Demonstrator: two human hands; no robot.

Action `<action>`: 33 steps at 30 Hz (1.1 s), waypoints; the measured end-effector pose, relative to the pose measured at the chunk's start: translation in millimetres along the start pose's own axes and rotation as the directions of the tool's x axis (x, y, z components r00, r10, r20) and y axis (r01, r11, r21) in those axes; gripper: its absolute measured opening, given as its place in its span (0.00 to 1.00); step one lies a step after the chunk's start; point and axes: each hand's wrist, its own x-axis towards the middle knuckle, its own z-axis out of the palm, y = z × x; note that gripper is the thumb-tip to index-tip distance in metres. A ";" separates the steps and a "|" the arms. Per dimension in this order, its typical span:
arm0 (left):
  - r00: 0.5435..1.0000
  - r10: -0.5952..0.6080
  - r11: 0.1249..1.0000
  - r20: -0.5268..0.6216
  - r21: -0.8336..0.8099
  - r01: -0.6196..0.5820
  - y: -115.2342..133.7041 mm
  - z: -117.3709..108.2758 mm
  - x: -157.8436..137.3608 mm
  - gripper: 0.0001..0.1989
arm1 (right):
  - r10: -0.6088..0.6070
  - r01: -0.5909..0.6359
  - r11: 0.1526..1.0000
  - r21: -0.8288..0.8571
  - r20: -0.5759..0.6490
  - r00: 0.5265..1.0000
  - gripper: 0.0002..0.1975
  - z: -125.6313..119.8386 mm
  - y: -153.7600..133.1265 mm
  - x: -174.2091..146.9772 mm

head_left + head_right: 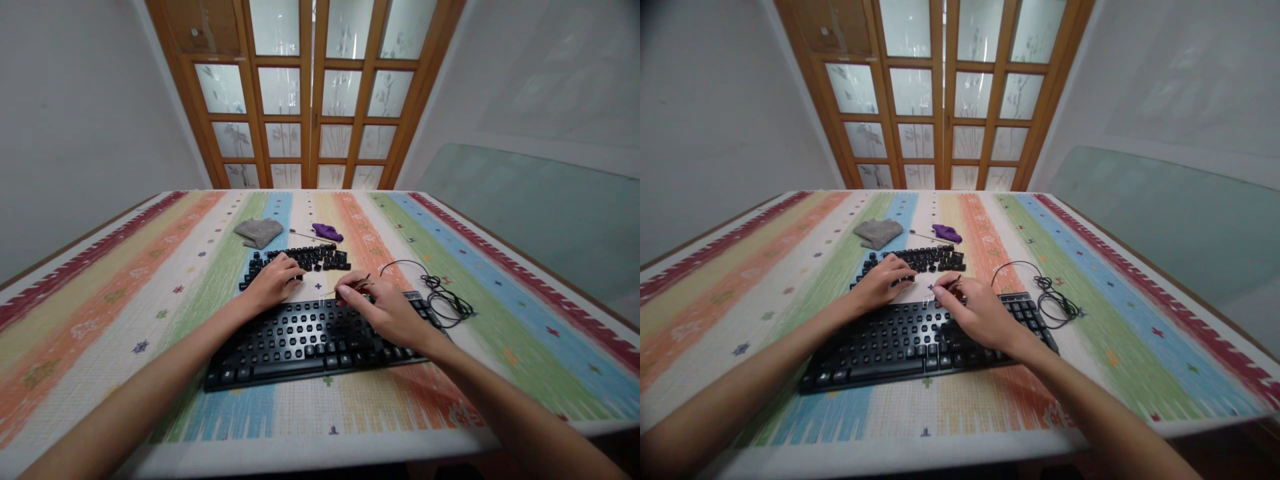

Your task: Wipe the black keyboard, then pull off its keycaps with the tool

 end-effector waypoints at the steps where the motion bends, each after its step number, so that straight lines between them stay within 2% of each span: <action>1: 1.000 -0.001 1.000 0.003 0.007 0.001 -1.4 1.6 0.6 0.08 | -0.001 0.001 1.000 0.018 0.029 1.000 0.13 -0.8 -2.3 -1.7; 6: 0.999 0.006 0.999 0.037 0.045 -0.007 -5.7 7.5 3.8 0.07 | -0.030 0.017 0.997 0.079 0.176 0.984 0.17 1.4 -10.6 -9.6; 11: 0.998 0.047 0.993 0.050 0.103 -0.052 -8.8 10.1 5.5 0.07 | -0.002 -0.018 0.998 0.066 0.297 0.955 0.13 10.2 -13.3 -15.1; 14: 0.996 0.075 0.987 0.055 0.141 -0.082 -10.0 10.3 5.9 0.07 | 0.020 -0.037 0.998 0.047 0.329 0.944 0.12 14.4 -12.8 -16.6; 19: 0.993 0.101 0.978 0.057 0.177 -0.110 -11.0 9.9 5.5 0.08 | 0.034 -0.066 0.994 0.092 0.315 0.948 0.15 23.3 -8.2 -18.2; 25: 0.992 0.119 0.976 0.043 0.177 -0.125 -13.1 12.6 3.8 0.08 | 0.253 -0.337 0.889 0.310 0.281 0.926 0.15 38.6 -2.3 -21.5; 33: 0.996 0.090 0.986 0.013 0.137 -0.091 -13.8 12.5 4.0 0.07 | 0.256 -0.305 0.905 0.296 0.193 0.947 0.12 47.6 -3.2 -25.7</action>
